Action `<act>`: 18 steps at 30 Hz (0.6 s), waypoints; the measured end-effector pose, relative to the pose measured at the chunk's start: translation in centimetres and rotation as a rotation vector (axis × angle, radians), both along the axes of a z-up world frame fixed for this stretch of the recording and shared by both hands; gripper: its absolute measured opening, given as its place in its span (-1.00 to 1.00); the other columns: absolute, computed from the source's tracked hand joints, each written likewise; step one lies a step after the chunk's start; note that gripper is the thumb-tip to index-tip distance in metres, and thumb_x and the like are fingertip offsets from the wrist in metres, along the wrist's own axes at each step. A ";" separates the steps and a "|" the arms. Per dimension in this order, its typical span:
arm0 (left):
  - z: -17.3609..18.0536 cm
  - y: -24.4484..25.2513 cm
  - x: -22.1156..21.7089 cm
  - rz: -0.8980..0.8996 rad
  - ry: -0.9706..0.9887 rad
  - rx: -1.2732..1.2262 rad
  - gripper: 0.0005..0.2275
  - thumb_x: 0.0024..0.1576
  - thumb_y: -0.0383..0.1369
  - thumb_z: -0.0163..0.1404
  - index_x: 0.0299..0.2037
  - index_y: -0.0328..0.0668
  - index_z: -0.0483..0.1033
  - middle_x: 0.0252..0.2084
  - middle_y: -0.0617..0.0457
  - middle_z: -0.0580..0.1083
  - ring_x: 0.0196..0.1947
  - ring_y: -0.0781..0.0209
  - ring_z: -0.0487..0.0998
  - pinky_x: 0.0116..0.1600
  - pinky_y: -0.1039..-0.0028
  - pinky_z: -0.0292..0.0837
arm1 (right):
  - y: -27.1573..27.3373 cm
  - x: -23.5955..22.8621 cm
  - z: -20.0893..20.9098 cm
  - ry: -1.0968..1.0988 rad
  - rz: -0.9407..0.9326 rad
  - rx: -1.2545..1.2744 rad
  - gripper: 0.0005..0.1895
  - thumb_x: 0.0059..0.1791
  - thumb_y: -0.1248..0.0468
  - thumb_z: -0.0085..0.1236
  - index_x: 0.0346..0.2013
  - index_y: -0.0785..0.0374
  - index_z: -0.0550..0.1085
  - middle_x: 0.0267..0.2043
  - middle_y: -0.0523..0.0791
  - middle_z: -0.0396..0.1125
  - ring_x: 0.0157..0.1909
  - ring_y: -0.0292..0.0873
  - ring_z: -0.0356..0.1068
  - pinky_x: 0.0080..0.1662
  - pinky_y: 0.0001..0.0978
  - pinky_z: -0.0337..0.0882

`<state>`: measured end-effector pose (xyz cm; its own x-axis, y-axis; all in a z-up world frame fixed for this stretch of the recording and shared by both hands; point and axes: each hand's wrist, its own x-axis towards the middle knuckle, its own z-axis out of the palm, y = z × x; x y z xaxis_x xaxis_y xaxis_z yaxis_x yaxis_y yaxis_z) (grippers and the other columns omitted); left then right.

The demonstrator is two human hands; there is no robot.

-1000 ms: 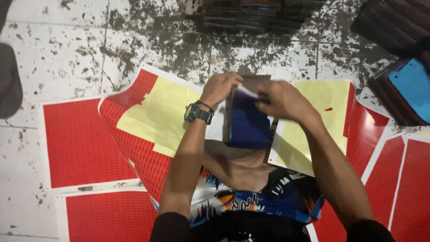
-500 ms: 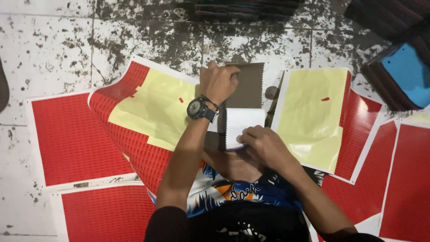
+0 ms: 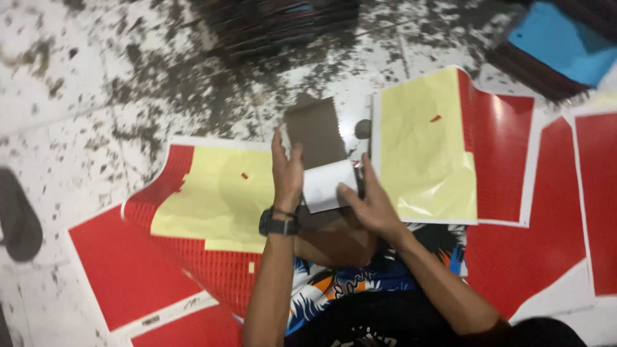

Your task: The person is manually assembling color swatch books by peeling individual colored squares from a backing sheet and sticking them onto a template.

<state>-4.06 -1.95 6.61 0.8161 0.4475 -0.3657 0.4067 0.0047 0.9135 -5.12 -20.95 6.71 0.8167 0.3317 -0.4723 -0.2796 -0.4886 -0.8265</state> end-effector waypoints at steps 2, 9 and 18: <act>-1.0 -0.9 -0.4 -0.013 -0.025 -0.017 -0.37 0.27 -0.34 -0.21 0.51 -0.37 -0.21 0.50 -0.56 -0.20 0.48 -0.55 -0.23 0.50 -0.23 -0.30 | 0.7 -0.3 -0.7 0.010 0.011 0.039 0.04 0.01 -0.09 0.08 0.57 0.18 -0.26 0.47 0.39 -0.11 0.45 0.43 -0.02 0.44 0.24 0.01; -2.5 -1.5 0.0 -0.116 -0.138 0.546 -0.30 0.14 -0.42 0.06 0.49 -0.25 -0.02 0.47 -0.51 -0.07 0.48 -0.50 -0.10 0.50 -0.19 -0.26 | -2.7 0.7 -0.7 -0.224 -0.033 0.174 0.04 -0.03 0.08 0.19 0.58 0.15 -0.19 0.53 0.24 -0.07 0.44 0.40 0.02 0.35 0.25 0.17; 0.4 -15.0 5.3 -0.737 -0.567 0.501 -0.64 0.07 -0.40 0.07 0.11 -0.12 0.55 0.20 -0.18 0.44 0.32 -0.31 0.34 0.42 -0.01 0.13 | -15.6 5.0 -0.4 -0.693 -0.630 -0.205 -0.63 0.04 0.20 0.27 0.07 0.35 0.54 -0.23 0.00 0.40 -0.21 -0.03 0.48 -0.25 -0.32 0.52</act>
<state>1.28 -16.98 6.99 0.9412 -0.2338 0.2438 -0.3315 -0.5003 0.7999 -0.08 -36.53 6.35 0.9366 -0.2991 0.1827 -0.0215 -0.5693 -0.8218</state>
